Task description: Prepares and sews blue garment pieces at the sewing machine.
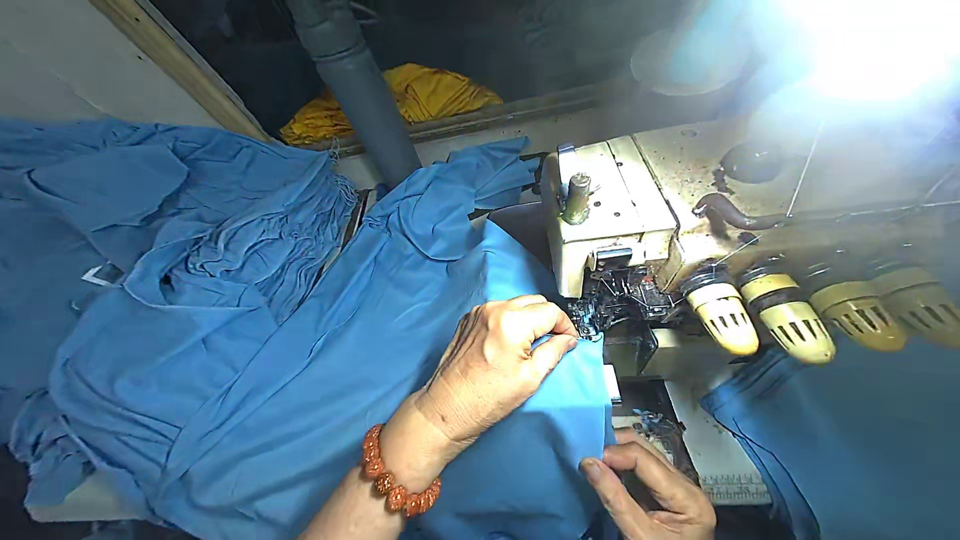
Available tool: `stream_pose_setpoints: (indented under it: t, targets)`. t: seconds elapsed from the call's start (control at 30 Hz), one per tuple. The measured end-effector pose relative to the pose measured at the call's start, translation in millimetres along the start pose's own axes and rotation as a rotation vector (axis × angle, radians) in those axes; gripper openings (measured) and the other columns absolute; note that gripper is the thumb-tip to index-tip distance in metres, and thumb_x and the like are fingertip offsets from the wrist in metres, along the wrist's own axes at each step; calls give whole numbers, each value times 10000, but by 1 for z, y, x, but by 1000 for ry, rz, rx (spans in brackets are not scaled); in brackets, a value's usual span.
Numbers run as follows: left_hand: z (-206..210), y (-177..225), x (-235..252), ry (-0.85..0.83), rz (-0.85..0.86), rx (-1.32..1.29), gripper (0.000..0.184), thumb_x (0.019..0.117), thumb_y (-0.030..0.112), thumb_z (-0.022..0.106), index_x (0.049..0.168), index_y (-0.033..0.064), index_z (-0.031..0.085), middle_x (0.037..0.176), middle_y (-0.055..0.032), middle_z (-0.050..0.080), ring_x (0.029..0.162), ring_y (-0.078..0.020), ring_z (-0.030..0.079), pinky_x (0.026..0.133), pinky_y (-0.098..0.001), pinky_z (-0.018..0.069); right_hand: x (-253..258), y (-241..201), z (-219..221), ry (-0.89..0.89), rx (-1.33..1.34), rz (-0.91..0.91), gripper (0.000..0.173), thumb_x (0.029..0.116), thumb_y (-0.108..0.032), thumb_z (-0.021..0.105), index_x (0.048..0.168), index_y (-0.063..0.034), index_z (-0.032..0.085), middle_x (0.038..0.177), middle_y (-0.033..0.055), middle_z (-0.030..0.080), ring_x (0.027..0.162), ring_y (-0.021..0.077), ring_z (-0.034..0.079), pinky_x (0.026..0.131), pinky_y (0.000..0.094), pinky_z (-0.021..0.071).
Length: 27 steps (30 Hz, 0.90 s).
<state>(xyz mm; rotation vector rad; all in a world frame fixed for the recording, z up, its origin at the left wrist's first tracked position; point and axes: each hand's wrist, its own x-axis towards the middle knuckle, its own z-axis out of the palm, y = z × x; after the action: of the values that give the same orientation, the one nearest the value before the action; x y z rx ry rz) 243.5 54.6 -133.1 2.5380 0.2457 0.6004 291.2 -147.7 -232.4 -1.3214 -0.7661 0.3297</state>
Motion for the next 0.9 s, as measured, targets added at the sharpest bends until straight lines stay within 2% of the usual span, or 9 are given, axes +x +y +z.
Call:
stream_pose_setpoints:
  t: [0.17, 0.27, 0.33, 0.4, 0.5, 0.67, 0.8, 0.9]
  targets:
    - [0, 6, -2, -71, -8, 38, 156, 919, 211, 638, 800, 184, 736, 735, 107, 633, 664, 10, 597, 559, -195, 466, -8, -6, -3, -85, 147, 155, 99, 882, 17, 689, 798, -30, 713, 854, -20, 730, 860, -5, 675, 781, 177, 566]
    - [5, 11, -3, -31, -27, 92, 146, 906, 209, 643, 774, 181, 699, 686, 103, 587, 603, 1, 554, 509, -201, 418, -12, -12, -6, -86, 240, 238, 122, 896, 35, 659, 872, -78, 698, 804, -81, 718, 751, -43, 654, 688, 152, 547]
    - [8, 15, -5, 6, -24, 158, 133, 922, 214, 636, 802, 174, 678, 693, 89, 561, 590, -18, 541, 488, -205, 412, -12, -18, -7, -56, 298, 319, 255, 876, 78, 622, 965, -155, 570, 716, -148, 658, 637, -69, 608, 586, 129, 500]
    - [13, 18, -11, 71, 57, 279, 158, 940, 192, 620, 816, 135, 698, 725, 37, 575, 597, -74, 571, 471, -233, 435, -10, -22, -12, -42, 345, 354, 320, 854, 96, 597, 974, -189, 516, 692, -169, 614, 605, -77, 577, 561, 115, 478]
    - [19, 25, -20, 133, 176, 432, 166, 936, 102, 597, 861, 78, 743, 783, -46, 625, 667, -182, 613, 519, -288, 468, -6, -25, -22, -66, 375, 334, 303, 845, 77, 591, 936, -204, 527, 697, -174, 584, 599, -90, 537, 553, 98, 444]
    - [21, 14, -18, 162, 180, 439, 179, 933, 98, 594, 911, 78, 770, 913, -65, 711, 830, -226, 678, 679, -351, 536, 9, -36, -25, -80, 326, 306, 309, 830, 88, 593, 896, -208, 531, 686, -171, 549, 586, -91, 506, 532, 93, 420]
    - [16, -16, 6, 204, 140, 419, 163, 940, 101, 616, 823, 44, 714, 894, -106, 675, 837, -274, 659, 713, -412, 530, 38, -39, -15, -31, 171, 238, 281, 803, 75, 630, 849, -179, 522, 641, -155, 522, 534, -82, 467, 483, 94, 387]
    - [10, -30, 20, 239, 115, 454, 143, 939, 43, 594, 852, 3, 701, 887, -133, 651, 842, -301, 638, 733, -428, 514, 52, -32, -8, -4, 88, 169, 243, 791, 32, 657, 788, -171, 523, 592, -147, 462, 489, -85, 399, 446, 89, 326]
